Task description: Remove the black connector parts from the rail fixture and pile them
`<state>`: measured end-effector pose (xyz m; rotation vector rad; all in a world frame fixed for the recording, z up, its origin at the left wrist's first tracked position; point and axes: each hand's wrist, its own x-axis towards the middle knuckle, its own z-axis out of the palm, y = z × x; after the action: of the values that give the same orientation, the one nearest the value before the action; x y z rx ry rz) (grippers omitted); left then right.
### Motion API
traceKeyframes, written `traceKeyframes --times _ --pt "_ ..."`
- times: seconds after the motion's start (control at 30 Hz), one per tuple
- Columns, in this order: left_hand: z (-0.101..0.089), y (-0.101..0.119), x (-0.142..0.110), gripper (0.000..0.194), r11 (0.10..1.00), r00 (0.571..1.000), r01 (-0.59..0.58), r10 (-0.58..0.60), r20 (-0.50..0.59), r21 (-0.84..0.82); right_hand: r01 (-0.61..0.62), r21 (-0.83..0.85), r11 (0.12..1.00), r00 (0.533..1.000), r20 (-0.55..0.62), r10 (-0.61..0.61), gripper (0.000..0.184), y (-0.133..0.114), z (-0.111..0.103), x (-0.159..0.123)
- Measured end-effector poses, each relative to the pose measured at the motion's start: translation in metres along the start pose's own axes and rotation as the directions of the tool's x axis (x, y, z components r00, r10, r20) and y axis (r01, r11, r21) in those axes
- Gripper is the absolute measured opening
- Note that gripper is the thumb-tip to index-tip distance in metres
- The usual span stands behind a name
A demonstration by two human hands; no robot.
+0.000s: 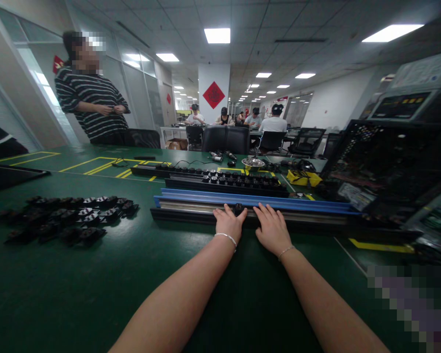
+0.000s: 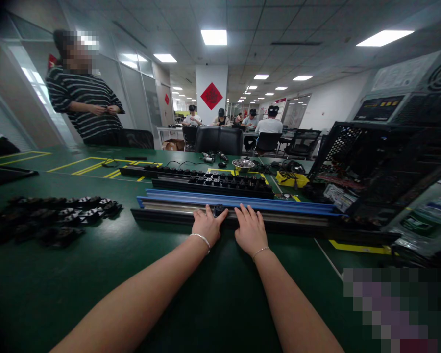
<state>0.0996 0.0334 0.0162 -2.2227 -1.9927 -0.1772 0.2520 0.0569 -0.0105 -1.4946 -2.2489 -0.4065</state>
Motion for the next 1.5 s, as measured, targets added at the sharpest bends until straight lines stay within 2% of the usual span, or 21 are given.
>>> traceKeyframes --times 0.5,0.73,1.5 --pt "-0.002 -0.008 -0.007 0.057 1.0 0.999 -0.015 0.015 -0.04 0.004 0.016 0.012 1.0 0.999 0.039 -0.017 0.059 0.0 -0.006 0.0" --pt "-0.002 -0.016 -0.008 0.059 1.0 1.0 -0.02 0.02 -0.011 -0.014 -0.001 0.004 1.0 0.998 0.064 0.0 0.059 -0.001 -0.007 0.002" --pt "0.0 -0.065 -0.02 0.067 0.998 0.999 0.029 -0.027 -0.032 0.058 -0.01 -0.012 1.0 0.997 0.072 0.011 0.058 0.0 -0.005 0.003"
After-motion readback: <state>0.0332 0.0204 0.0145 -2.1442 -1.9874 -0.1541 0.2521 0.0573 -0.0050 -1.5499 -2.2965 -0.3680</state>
